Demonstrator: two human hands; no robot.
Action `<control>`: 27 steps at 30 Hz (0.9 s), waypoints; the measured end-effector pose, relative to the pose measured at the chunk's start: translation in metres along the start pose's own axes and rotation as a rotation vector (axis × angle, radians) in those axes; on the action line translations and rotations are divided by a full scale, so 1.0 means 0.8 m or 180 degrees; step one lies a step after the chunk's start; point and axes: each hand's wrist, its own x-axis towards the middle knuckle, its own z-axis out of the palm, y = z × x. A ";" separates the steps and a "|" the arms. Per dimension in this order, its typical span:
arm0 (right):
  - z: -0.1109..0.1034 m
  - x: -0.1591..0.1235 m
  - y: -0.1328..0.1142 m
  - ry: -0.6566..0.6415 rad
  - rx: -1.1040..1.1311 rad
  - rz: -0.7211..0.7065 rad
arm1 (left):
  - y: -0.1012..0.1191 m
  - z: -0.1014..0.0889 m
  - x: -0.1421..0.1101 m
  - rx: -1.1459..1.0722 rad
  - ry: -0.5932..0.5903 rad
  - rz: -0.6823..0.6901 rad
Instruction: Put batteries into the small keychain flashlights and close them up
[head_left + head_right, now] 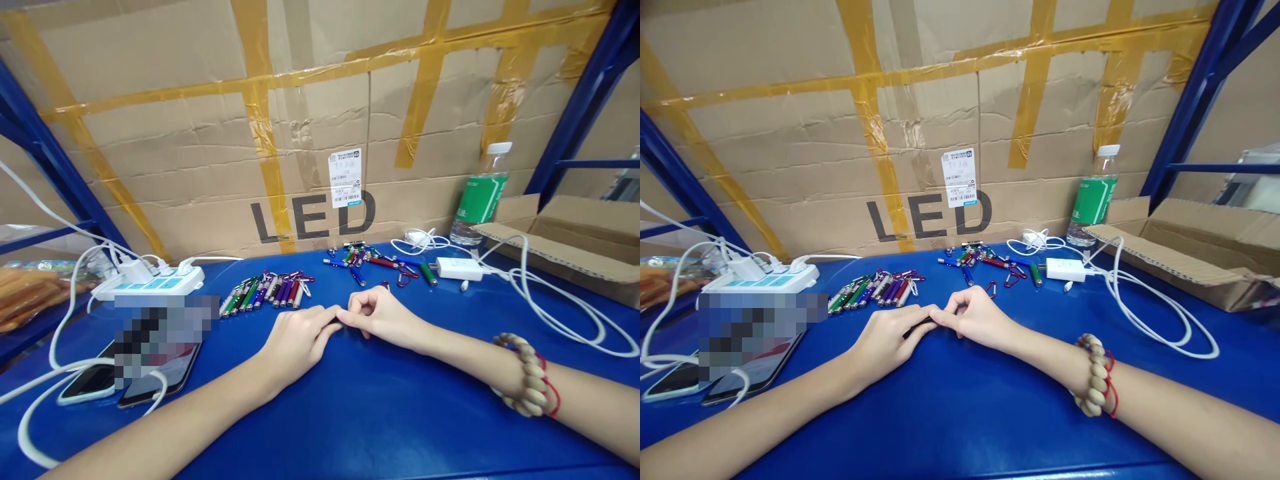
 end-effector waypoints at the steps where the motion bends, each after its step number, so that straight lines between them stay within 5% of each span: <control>1: 0.000 0.000 0.000 -0.0007 -0.0030 -0.0009 | 0.000 0.000 0.000 -0.0001 -0.0010 -0.0009; 27: 0.000 -0.002 -0.009 0.0044 -0.0137 -0.0243 | 0.008 -0.008 0.003 -0.0183 -0.0039 -0.0373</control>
